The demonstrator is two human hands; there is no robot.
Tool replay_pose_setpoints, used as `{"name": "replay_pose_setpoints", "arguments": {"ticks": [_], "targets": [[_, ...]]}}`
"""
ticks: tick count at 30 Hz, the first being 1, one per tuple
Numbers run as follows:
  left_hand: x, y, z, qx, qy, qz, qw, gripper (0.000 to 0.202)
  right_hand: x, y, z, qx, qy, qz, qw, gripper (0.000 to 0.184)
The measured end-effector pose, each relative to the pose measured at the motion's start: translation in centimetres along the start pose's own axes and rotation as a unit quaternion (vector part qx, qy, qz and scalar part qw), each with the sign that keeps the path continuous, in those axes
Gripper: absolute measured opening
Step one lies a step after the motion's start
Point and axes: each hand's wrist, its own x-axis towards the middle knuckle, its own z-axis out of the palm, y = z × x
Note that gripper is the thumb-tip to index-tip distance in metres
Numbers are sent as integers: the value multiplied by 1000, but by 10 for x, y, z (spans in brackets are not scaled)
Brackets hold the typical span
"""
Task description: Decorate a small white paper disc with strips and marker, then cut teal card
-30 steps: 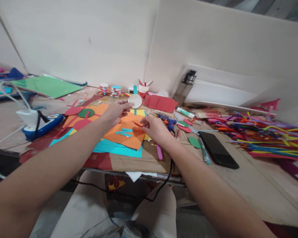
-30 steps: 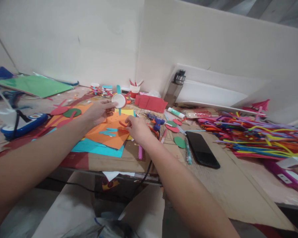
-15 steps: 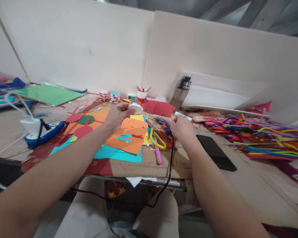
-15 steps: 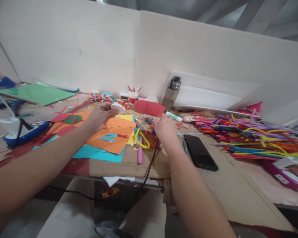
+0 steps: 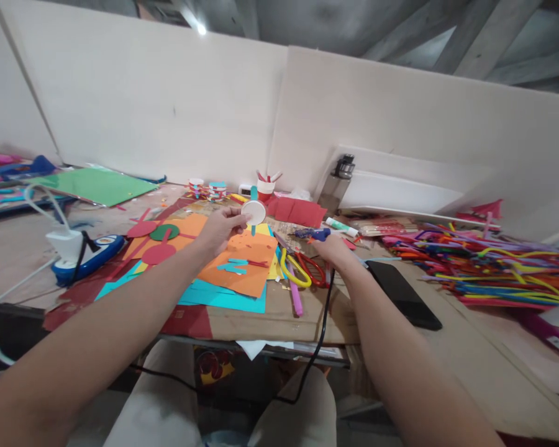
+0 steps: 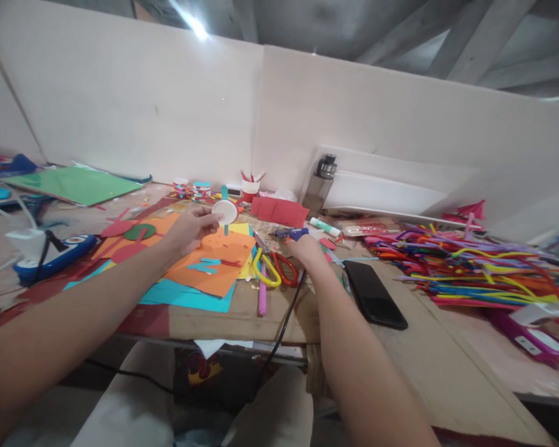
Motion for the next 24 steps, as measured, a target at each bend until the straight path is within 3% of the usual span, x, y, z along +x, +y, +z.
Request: {"name": "replay_pose_setpoints", "arguments": {"ticks": [3,5,8,10,12,17,24], "targets": [[2,-2,-1,-14,4,-23,1000,30,3,1,-2,44,30,26,998,25],[5,-4,-3,-25,-2,-19,999,30,1,-2,-5,139,72,42,987,23],[9,-4,-6,-18,-18,35,999,30,-7,-14,-11,375,87,12,923,31],[10,-2,-8,10,-31,77,996,30,-15,-23,-16,487,40,-26,872,34],[11,1,-11,35,-47,113,992,30,-24,-30,-22,527,-7,-55,848,34],[11,7,-19,60,-87,196,975,27,-39,-37,-26,506,-61,-137,850,22],[11,16,-22,60,-78,236,967,32,-39,-32,-29,456,-102,-188,864,26]]}}
